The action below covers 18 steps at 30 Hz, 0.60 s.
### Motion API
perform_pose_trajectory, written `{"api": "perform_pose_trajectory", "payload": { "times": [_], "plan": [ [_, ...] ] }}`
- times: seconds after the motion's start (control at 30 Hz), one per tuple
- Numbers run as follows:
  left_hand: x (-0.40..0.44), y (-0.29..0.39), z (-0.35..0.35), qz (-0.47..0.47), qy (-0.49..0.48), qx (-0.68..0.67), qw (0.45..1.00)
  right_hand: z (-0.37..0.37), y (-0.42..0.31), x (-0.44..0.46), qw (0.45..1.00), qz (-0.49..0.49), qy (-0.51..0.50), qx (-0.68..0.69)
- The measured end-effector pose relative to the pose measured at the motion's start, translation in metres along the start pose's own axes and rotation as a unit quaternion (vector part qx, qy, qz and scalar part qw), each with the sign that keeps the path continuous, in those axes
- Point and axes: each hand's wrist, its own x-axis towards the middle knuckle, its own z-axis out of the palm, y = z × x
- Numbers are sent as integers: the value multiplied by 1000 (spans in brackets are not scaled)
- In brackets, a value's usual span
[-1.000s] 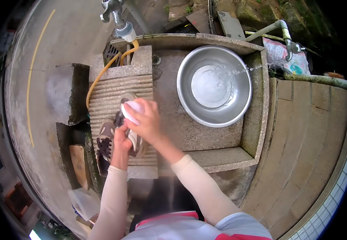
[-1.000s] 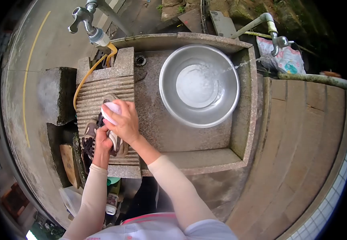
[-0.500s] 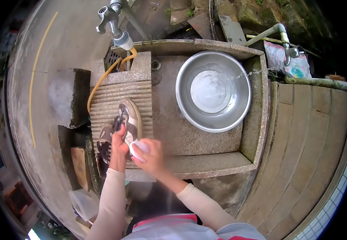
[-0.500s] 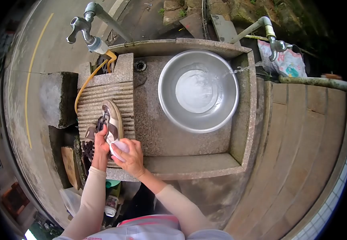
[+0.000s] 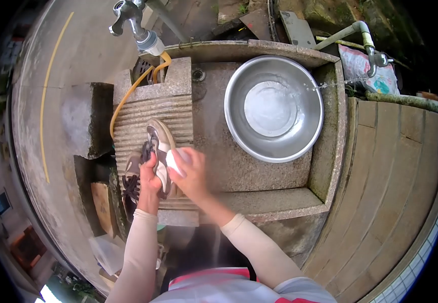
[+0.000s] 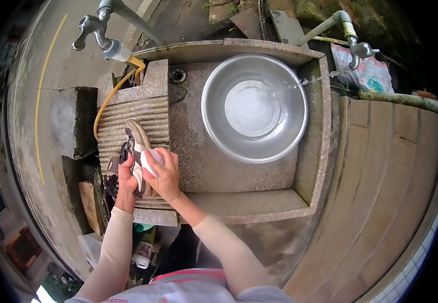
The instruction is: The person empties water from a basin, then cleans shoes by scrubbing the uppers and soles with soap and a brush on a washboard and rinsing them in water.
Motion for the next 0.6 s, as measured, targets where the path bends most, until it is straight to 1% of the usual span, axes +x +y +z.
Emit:
{"api": "perform_pose_trajectory", "payload": {
  "times": [0.03,0.1,0.13,0.17,0.2,0.27,0.3,0.33,0.4,0.43,0.47,0.5,0.53,0.6],
  "plan": [
    [-1,-1,6,13,9,3,1000,16,9,39,999,-32,40,-4],
    [3,2,-2,15,3,11,1000,44,16,109,999,-40,21,-10],
    [3,2,-6,14,1,15,1000,54,20,123,1000,-24,-9,-17],
    [4,1,-6,23,21,8,999,50,20,113,999,-43,22,-12],
    [6,3,-14,5,-14,-15,1000,39,15,98,997,-65,51,-9],
    [1,-2,3,9,4,2,1000,0,0,12,999,-46,19,-14],
    [9,-1,-14,10,-19,-18,1000,-20,-16,-27,998,-54,-19,-26],
    [7,0,-14,-3,-35,-21,999,-31,-26,-50,996,-58,-62,-37],
    [13,6,-32,-47,-97,-33,994,-18,-26,-23,993,-81,-68,-56],
    [6,5,-16,-49,-43,-3,998,-2,-15,6,996,-63,-52,-40],
    [0,0,0,-18,-53,-26,998,8,-3,40,992,-110,-31,-48],
    [1,0,5,7,-22,-8,1000,18,0,73,992,-109,0,-55],
    [3,-5,6,30,9,9,999,31,7,98,995,-88,9,-52],
    [4,-3,-4,24,7,9,1000,39,9,104,996,-72,-1,-45]
  ]
}}
